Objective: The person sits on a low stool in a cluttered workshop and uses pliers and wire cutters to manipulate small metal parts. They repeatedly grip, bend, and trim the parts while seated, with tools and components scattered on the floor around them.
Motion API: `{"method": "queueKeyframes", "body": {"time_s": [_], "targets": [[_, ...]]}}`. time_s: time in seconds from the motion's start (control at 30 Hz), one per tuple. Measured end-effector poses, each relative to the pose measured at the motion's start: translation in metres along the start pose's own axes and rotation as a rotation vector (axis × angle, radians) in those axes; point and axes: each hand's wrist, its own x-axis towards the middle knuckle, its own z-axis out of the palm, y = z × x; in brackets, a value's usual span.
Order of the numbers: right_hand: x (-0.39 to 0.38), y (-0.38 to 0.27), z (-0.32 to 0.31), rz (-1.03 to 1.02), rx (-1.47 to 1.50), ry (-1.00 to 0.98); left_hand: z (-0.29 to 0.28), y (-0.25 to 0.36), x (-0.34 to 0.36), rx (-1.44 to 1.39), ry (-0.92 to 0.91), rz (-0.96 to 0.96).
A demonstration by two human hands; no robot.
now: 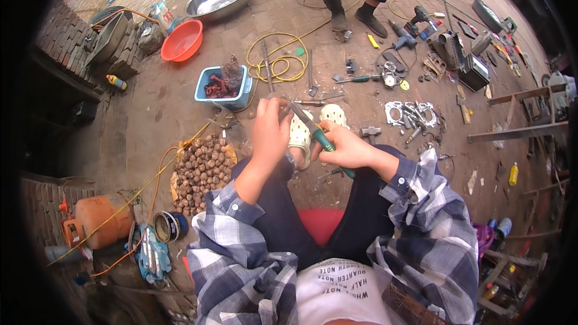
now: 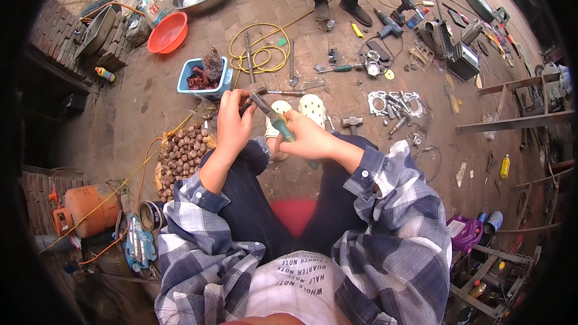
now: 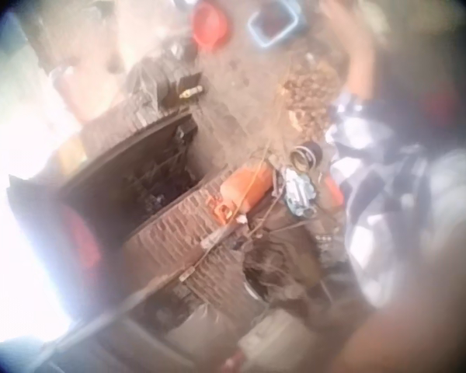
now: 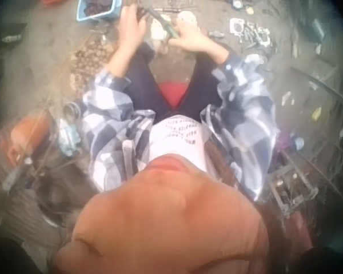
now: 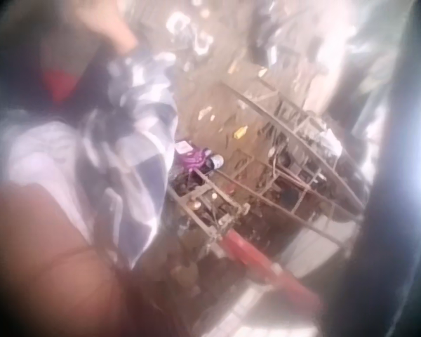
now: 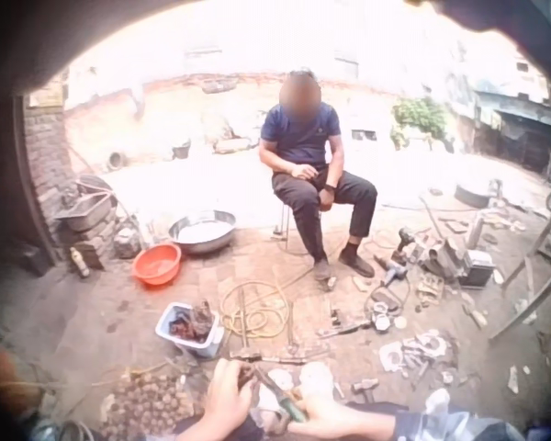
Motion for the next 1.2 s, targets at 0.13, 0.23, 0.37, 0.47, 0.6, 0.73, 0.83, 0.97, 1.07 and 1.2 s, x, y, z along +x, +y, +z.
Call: {"method": "queueKeyframes", "body": {"time_s": [0.13,0.23,0.37,0.47,0.6,0.73,0.83,0.97,1.07,1.2], "targets": [[0.003,0.02,0.002,0.043,-0.093,0.027,0.009,-0.011,0.002,0.064,-0.058,0.03],[0.009,0.035,0.006,0.022,-0.125,0.069,0.007,-0.016,0.002,0.164,-0.104,0.05],[0.009,0.033,0.003,-0.078,-0.202,0.076,0.019,-0.029,0.003,0.109,-0.113,0.004],[0.005,0.035,0.001,-0.082,-0.261,0.136,0.026,-0.029,0.003,0.12,-0.088,0.054],[0.002,0.032,0.0,-0.094,-0.262,0.178,0.028,-0.034,0.007,0.13,-0.14,-0.006],[-0.003,0.03,-0.007,-0.172,-0.298,0.223,0.026,-0.025,0.011,-0.034,-0.168,0.006],[0.004,0.025,-0.009,-0.254,-0.323,0.207,0.008,-0.017,0.019,0.113,-0.171,0.085],[0.005,0.013,-0.03,-0.159,-0.307,0.13,0.0,-0.01,0.03,-0.001,-0.286,0.057],[0.014,0.025,-0.03,-0.279,-0.377,0.269,-0.003,0.001,0.032,-0.103,-0.276,0.011],[0.012,0.028,-0.016,-0.217,-0.422,0.252,0.011,-0.023,0.022,-0.121,-0.242,0.01]]}}
